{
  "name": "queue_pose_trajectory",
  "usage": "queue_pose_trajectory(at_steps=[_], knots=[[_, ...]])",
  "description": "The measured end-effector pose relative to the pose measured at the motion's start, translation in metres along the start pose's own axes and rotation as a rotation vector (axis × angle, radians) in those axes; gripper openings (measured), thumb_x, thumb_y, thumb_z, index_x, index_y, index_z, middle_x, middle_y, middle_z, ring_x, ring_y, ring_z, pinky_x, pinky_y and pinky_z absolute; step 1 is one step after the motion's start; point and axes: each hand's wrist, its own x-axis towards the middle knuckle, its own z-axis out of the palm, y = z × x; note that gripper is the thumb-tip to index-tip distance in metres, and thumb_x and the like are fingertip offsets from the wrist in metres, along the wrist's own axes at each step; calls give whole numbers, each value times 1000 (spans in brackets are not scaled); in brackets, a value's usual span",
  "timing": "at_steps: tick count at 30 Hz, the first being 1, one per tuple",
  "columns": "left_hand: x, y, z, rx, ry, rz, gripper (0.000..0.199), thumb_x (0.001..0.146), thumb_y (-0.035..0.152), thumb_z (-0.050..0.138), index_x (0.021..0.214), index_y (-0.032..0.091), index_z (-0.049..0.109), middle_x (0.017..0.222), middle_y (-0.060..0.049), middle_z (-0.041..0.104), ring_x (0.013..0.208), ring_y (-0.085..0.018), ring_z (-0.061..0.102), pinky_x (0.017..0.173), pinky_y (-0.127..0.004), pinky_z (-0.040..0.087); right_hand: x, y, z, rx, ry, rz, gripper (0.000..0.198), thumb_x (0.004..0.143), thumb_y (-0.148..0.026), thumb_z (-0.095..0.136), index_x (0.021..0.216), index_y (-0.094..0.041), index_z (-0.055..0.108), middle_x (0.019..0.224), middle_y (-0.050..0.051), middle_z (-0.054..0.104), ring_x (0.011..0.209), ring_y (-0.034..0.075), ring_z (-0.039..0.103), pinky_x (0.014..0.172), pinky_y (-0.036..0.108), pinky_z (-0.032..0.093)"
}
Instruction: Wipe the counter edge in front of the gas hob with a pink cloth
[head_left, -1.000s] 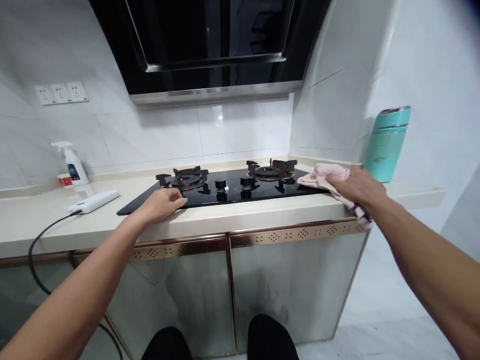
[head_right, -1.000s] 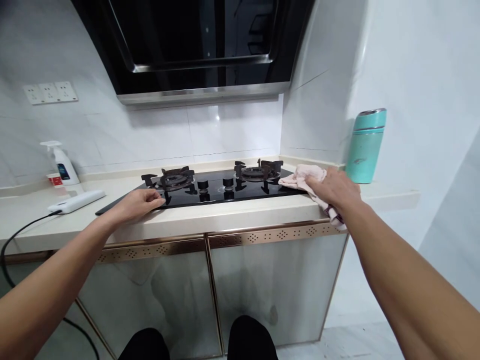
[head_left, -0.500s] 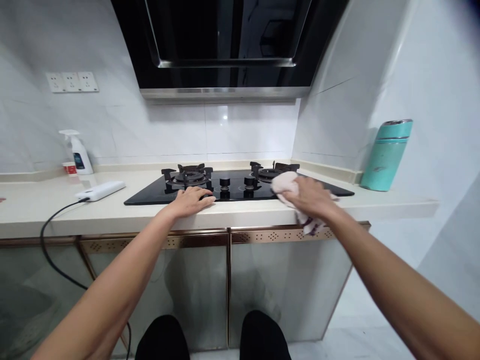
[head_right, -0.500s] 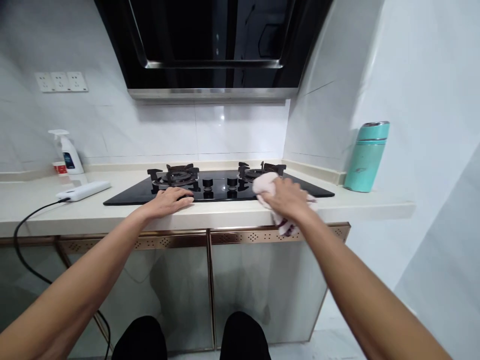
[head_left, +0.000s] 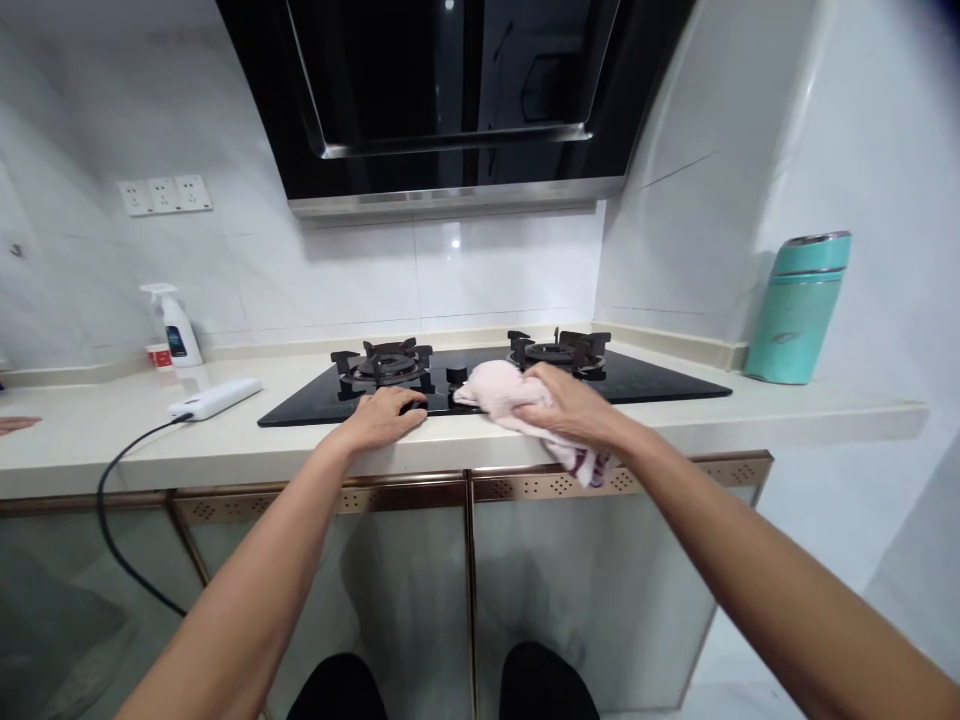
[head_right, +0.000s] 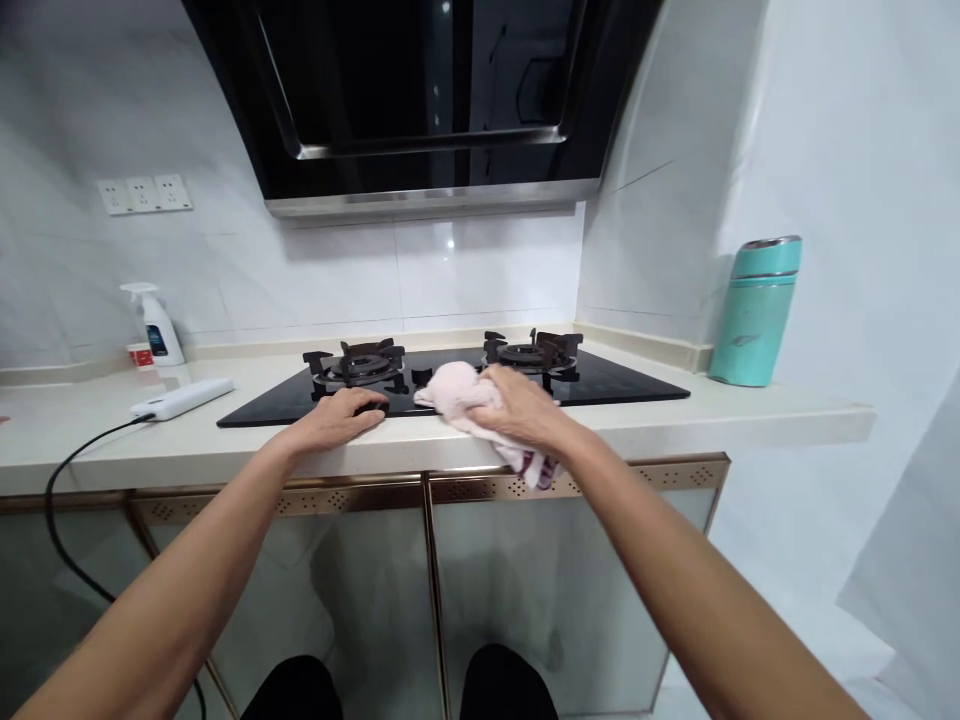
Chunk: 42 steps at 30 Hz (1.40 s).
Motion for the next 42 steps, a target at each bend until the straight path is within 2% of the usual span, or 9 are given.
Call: queue_pose_trajectory(at_steps=[10,13,17,21,25,29,35,38,42], knots=[[-5,6,0,10,1,-10,58,94,56,32,138,26,54,150,-8,51,141,-31,39,114,-55,29,-46,186,-84,-305,344,678,67,78,-69,60,120,-17,51,120,23,57,110,44,54,83,54,45],[-4,5,2,22,10,-5,58,94,57,32,138,28,54,150,-6,51,141,-30,39,114,-54,30,-46,204,-88,-408,436,804,63,82,-63,56,124,-16,52,127,24,53,121,46,46,92,59,38],[-3,2,5,24,30,-5,57,93,57,32,137,28,56,149,-5,52,139,-31,42,113,-54,31,-50,190,-74,-452,478,793,56,86,-52,52,127,-13,54,125,25,55,117,39,50,90,51,37],[-1,2,7,18,40,5,58,93,57,34,137,27,56,148,-6,53,137,-32,43,112,-56,32,-63,168,-51,-448,601,680,45,84,-50,54,112,-15,61,115,22,60,101,33,56,82,44,38],[-1,3,6,26,43,1,56,93,55,35,136,27,57,148,-7,53,137,-32,43,112,-55,32,-62,135,-15,-359,825,556,48,80,-54,55,110,-17,58,112,18,59,104,32,54,88,45,38],[-1,4,6,35,48,-7,55,93,55,36,135,28,58,146,-6,55,136,-32,45,111,-54,34,-46,67,41,-258,931,350,49,81,-57,49,109,-18,53,112,17,57,107,34,51,92,48,37],[2,-3,11,87,77,-9,52,93,52,38,135,28,58,146,-6,56,135,-32,48,109,-52,39,-24,-38,119,-173,954,-186,46,85,-57,48,113,-21,51,120,15,56,112,32,52,95,47,36],[3,-7,11,132,72,1,46,92,44,43,131,28,61,142,-6,59,131,-31,51,104,-48,44,-19,-48,130,-184,941,-416,43,85,-52,57,117,-23,50,123,13,56,118,30,51,100,47,35],[1,-5,9,118,76,-1,45,93,45,40,128,29,63,139,-5,61,130,-31,52,105,-48,43,-21,-18,121,-239,896,-593,42,87,-42,59,123,-26,45,128,12,53,120,28,52,99,45,38]])
